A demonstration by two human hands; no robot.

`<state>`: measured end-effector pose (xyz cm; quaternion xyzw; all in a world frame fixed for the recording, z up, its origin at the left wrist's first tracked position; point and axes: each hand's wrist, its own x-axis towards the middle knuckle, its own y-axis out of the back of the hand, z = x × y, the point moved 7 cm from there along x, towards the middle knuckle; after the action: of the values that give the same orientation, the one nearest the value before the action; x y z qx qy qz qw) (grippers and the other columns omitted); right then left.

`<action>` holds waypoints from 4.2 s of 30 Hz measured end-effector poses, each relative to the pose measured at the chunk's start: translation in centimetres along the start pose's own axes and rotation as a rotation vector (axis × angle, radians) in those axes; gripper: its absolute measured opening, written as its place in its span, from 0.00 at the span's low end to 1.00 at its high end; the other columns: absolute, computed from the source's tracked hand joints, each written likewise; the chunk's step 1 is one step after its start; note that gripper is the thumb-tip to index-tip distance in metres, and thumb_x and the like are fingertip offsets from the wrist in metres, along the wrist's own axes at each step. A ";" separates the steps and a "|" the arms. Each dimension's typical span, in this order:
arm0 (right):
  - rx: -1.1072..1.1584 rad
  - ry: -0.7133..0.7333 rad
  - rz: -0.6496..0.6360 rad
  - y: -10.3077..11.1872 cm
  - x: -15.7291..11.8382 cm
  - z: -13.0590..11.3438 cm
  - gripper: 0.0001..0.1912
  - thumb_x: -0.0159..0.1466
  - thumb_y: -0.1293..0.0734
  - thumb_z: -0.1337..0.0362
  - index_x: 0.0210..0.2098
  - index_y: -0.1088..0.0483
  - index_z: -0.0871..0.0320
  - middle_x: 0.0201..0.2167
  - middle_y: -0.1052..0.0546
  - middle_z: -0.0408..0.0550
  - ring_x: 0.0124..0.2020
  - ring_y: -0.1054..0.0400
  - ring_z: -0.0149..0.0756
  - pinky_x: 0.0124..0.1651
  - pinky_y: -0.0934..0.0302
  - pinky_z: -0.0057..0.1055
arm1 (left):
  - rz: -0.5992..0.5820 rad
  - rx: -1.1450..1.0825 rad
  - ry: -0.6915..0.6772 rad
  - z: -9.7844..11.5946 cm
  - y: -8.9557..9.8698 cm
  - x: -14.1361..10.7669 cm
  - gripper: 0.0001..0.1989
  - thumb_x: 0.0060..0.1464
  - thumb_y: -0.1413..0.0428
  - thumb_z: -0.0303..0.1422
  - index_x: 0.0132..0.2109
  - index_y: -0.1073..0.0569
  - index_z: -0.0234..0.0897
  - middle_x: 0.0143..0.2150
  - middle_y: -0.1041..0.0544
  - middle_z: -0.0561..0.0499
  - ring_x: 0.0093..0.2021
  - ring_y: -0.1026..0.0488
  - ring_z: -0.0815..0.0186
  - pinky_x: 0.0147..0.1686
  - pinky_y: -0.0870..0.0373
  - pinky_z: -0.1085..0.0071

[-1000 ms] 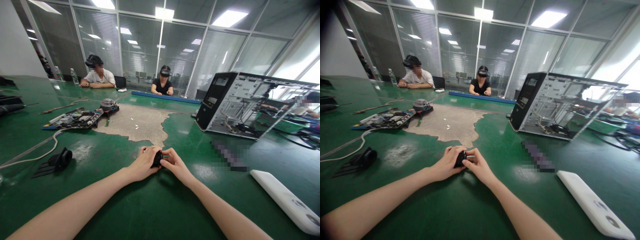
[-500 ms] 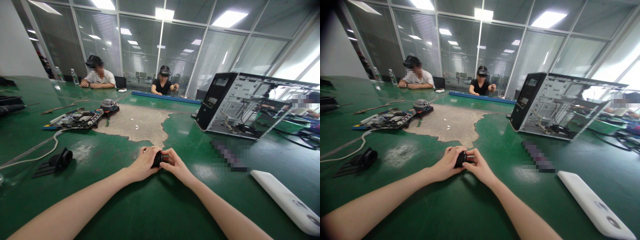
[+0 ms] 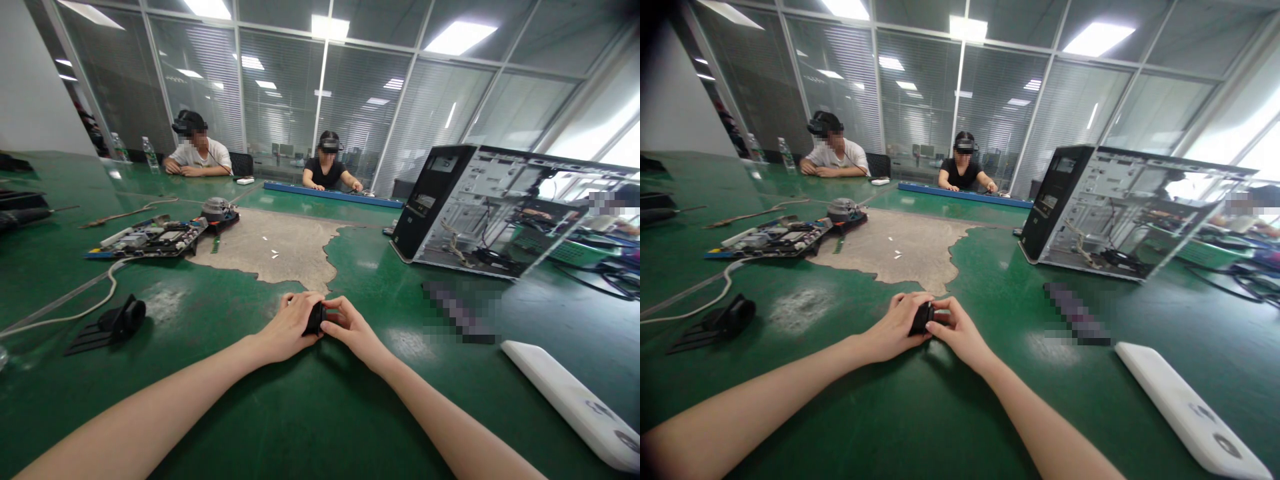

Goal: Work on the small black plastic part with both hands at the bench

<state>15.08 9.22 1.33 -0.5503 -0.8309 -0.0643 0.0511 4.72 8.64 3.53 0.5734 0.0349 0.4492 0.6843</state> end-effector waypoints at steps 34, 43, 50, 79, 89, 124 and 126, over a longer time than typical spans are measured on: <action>0.003 0.023 0.045 0.4 0.2 0.2 0.15 0.54 0.34 0.63 0.40 0.41 0.53 0.39 0.35 0.44 0.40 0.36 0.33 0.42 0.39 0.33 | 0.004 0.010 -0.009 0.1 -0.1 0.1 0.28 0.47 0.46 0.30 0.53 0.50 0.39 0.52 0.38 0.45 0.52 0.42 0.58 0.49 0.51 0.59; 0.064 -0.003 0.014 0.1 -0.1 0.0 0.12 0.53 0.33 0.64 0.34 0.42 0.54 0.36 0.33 0.41 0.40 0.35 0.32 0.41 0.39 0.32 | 0.006 0.018 -0.007 -0.1 -0.2 0.0 0.29 0.46 0.46 0.30 0.54 0.51 0.39 0.52 0.38 0.44 0.52 0.42 0.58 0.50 0.52 0.59; 0.030 0.013 0.047 0.4 0.2 0.3 0.12 0.54 0.34 0.63 0.36 0.40 0.53 0.37 0.34 0.42 0.37 0.35 0.31 0.41 0.39 0.33 | 0.008 0.016 -0.009 0.1 -0.1 0.1 0.28 0.47 0.46 0.30 0.53 0.50 0.39 0.51 0.38 0.45 0.51 0.41 0.59 0.49 0.51 0.59; 0.057 0.002 0.019 0.0 0.0 0.2 0.12 0.52 0.33 0.63 0.34 0.41 0.54 0.34 0.33 0.41 0.39 0.35 0.32 0.40 0.38 0.32 | 0.010 0.014 -0.005 -0.2 -0.2 0.0 0.30 0.46 0.46 0.29 0.54 0.51 0.40 0.52 0.39 0.44 0.52 0.42 0.58 0.50 0.51 0.58; 0.024 -0.002 0.035 0.2 0.1 0.0 0.16 0.53 0.34 0.63 0.40 0.40 0.54 0.40 0.34 0.44 0.40 0.36 0.33 0.43 0.40 0.34 | 0.000 0.010 -0.007 0.1 -0.1 0.1 0.29 0.47 0.46 0.29 0.53 0.51 0.40 0.52 0.39 0.45 0.52 0.42 0.59 0.50 0.51 0.59; 0.008 0.006 0.082 0.5 0.3 0.6 0.12 0.53 0.34 0.60 0.35 0.39 0.54 0.37 0.34 0.42 0.35 0.35 0.30 0.37 0.38 0.30 | 0.011 0.006 -0.002 0.0 -0.1 0.1 0.28 0.47 0.46 0.31 0.53 0.50 0.40 0.51 0.38 0.44 0.51 0.41 0.57 0.49 0.50 0.58; 0.003 0.004 0.079 0.5 0.3 0.5 0.14 0.53 0.34 0.61 0.38 0.39 0.53 0.39 0.34 0.44 0.37 0.35 0.31 0.39 0.38 0.31 | 0.009 0.008 -0.007 0.0 -0.1 0.1 0.28 0.47 0.46 0.31 0.53 0.50 0.40 0.51 0.38 0.44 0.52 0.41 0.57 0.49 0.50 0.58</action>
<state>15.41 9.79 0.86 -0.5825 -0.8085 -0.0620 0.0560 4.84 8.70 3.48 0.5777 0.0318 0.4503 0.6800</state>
